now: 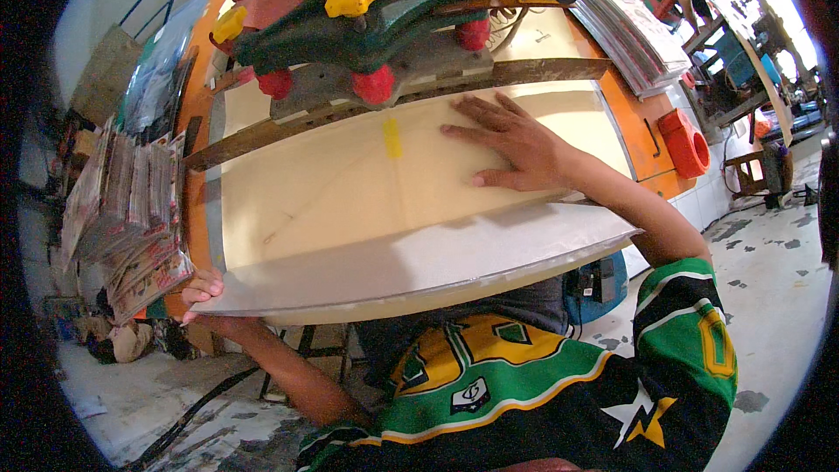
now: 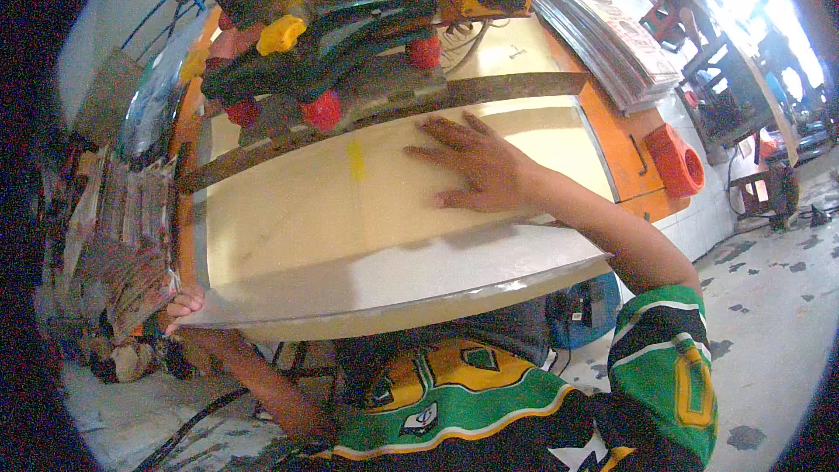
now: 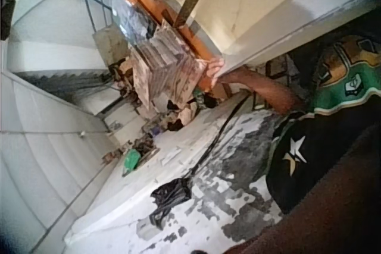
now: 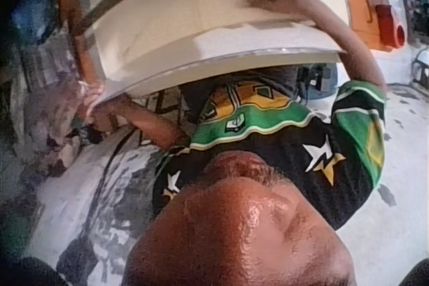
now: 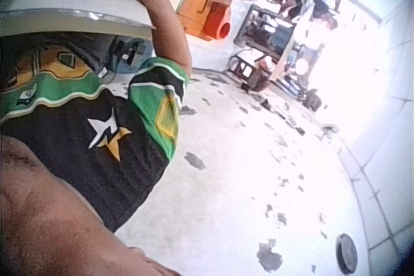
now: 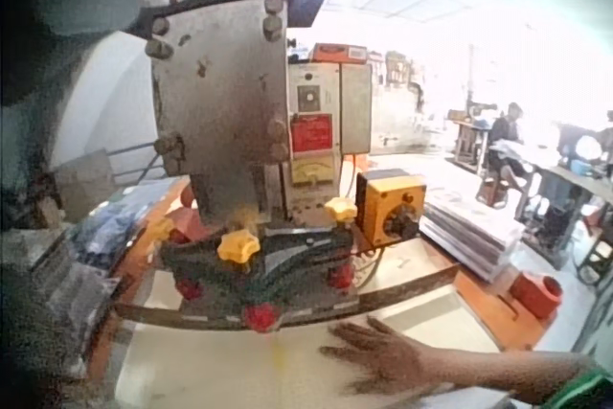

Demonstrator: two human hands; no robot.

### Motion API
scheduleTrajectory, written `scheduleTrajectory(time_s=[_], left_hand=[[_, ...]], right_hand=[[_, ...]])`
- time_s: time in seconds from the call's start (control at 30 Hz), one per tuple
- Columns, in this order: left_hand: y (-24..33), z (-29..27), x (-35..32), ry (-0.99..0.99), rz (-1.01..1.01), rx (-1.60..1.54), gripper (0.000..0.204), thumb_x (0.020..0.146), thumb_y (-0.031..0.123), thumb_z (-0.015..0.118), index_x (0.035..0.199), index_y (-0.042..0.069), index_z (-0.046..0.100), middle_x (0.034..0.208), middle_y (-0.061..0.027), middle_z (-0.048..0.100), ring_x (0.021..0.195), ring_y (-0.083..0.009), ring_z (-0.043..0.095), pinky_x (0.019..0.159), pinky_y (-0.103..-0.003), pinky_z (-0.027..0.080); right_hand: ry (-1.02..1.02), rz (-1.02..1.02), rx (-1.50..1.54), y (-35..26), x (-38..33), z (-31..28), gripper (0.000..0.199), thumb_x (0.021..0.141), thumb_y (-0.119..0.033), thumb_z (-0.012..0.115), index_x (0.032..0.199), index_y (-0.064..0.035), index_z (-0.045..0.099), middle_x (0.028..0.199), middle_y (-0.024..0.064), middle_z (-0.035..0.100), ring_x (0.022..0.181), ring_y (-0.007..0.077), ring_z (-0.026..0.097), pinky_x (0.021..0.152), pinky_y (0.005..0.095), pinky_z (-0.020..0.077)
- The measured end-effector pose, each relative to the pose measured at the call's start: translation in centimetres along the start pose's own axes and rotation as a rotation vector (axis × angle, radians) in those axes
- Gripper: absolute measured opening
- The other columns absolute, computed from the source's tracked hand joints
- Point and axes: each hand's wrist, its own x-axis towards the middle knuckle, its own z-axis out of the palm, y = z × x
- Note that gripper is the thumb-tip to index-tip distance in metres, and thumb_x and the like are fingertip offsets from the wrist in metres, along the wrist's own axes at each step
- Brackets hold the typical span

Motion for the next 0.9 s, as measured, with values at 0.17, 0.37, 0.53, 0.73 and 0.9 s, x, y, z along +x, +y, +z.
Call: scheduleTrajectory(time_s=[0.17, 0.37, 0.53, 0.73, 0.9], left_hand=[[0.1, -1.1, 0.3, 0.016, -0.022, 0.007, 0.055, 0.096, 0.065, 0.044, 0.08, 0.013, 0.045, 0.074, -0.0004, 0.045, 0.076, -0.0143, 0.043, 0.073, -0.031, 0.041], [-0.5, -2.2, -0.1, 0.071, -0.065, 0.014, 0.056, 0.096, 0.067, 0.044, 0.079, 0.013, 0.041, 0.076, -0.0006, 0.042, 0.076, -0.0149, 0.042, 0.074, -0.031, 0.041], [-0.1, -1.7, -0.1, 0.083, -0.11, 0.046, 0.057, 0.097, 0.068, 0.04, 0.081, 0.013, 0.04, 0.078, -0.001, 0.042, 0.08, -0.0152, 0.044, 0.078, -0.032, 0.043], [0.1, -1.8, -0.5, 0.029, -0.046, 0.152, 0.057, 0.098, 0.067, 0.038, 0.082, 0.012, 0.04, 0.079, -0.0016, 0.042, 0.081, -0.0154, 0.045, 0.082, -0.033, 0.044], [0.0, -1.4, 0.2, -0.01, -0.103, -0.104, 0.055, 0.098, 0.063, 0.043, 0.083, 0.011, 0.043, 0.079, -0.0017, 0.044, 0.08, -0.0149, 0.046, 0.081, -0.032, 0.045]], right_hand=[[-0.004, -0.056, 0.037, 0.1, -0.8, 0.0, 0.074, 0.094, -0.054, 0.057, 0.155, -0.0173, 0.036, 0.163, 0.0171, 0.025, 0.152, 0.0339, 0.021, 0.122, 0.0569, 0.0127], [0.085, -0.084, -0.043, 1.3, 0.9, 1.5, 0.077, 0.097, -0.052, 0.054, 0.156, -0.0083, 0.031, 0.161, 0.0171, 0.029, 0.151, 0.0332, 0.024, 0.122, 0.0532, 0.0165], [0.094, -0.004, -0.047, 1.3, 1.0, 2.1, 0.08, 0.096, -0.051, 0.057, 0.156, -0.0049, 0.029, 0.162, 0.0172, 0.027, 0.151, 0.0322, 0.023, 0.122, 0.0536, 0.0166], [0.1, -0.056, 0.307, 1.9, -1.8, 0.0, 0.061, 0.095, -0.035, 0.063, 0.146, -0.0055, 0.048, 0.157, 0.0163, 0.039, 0.148, 0.0337, 0.031, 0.122, 0.0518, 0.0197], [0.088, 0.075, 0.458, 0.9, -4.0, -1.0, 0.049, 0.094, -0.028, 0.065, 0.137, -0.0058, 0.059, 0.152, 0.0158, 0.047, 0.145, 0.0349, 0.037, 0.121, 0.0475, 0.0258]])
